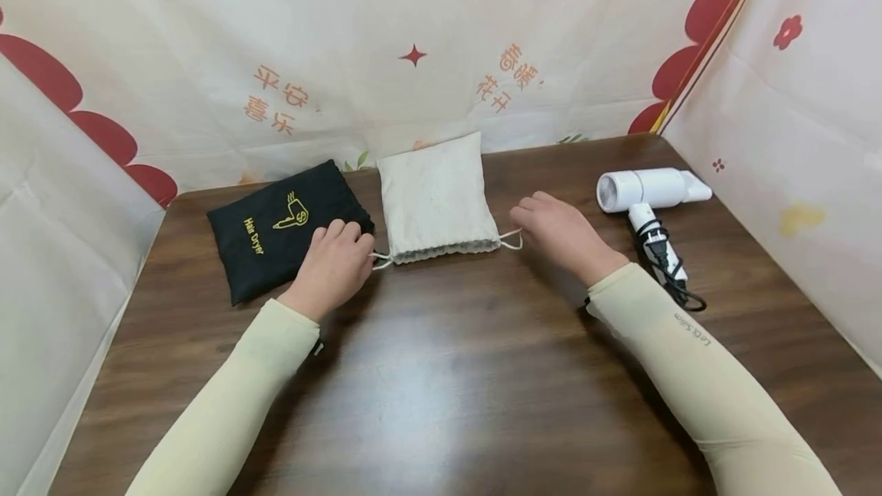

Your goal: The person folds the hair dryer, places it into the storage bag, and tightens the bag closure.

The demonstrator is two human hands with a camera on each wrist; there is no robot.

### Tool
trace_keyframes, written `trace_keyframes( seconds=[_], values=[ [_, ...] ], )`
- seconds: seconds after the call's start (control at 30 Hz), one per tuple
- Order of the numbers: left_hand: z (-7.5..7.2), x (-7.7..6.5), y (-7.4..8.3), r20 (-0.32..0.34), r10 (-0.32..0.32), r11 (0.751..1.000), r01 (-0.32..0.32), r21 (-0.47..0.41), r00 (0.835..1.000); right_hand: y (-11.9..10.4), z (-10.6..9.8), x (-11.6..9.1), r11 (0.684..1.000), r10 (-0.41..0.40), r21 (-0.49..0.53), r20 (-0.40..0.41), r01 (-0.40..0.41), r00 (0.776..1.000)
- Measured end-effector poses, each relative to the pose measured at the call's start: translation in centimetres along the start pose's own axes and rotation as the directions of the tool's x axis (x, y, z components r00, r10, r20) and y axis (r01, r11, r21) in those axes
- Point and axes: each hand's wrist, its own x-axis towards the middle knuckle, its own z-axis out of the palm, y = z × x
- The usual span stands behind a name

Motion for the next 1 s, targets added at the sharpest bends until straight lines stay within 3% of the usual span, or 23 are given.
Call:
trace_keyframes(
  seconds=[0.17,0.5,0.77,1.0],
  values=[
    [0.2,-0.7,0.0,0.008,0.011,1.000,-0.011,-0.010,1.000,0.1,0.5,-1.0,0.997,-0.068,-0.047,-0.029,0.066,0.997],
    [-0.6,-0.1,-0.4,-0.046,0.035,0.999,-0.036,-0.006,0.998,0.8,-0.3,-1.3,0.975,-0.109,-0.197,-0.026,0.102,0.994],
    [-0.3,-0.1,-0.6,-0.064,0.057,0.998,-0.056,0.016,0.996,1.2,-0.6,-1.2,0.987,-0.109,-0.120,-0.013,0.106,0.994],
    [-0.4,-0.4,-1.3,-0.127,0.060,0.998,-0.057,0.034,0.990,2.1,-1.1,-1.6,0.989,-0.092,-0.118,-0.010,0.090,0.996]
  ],
)
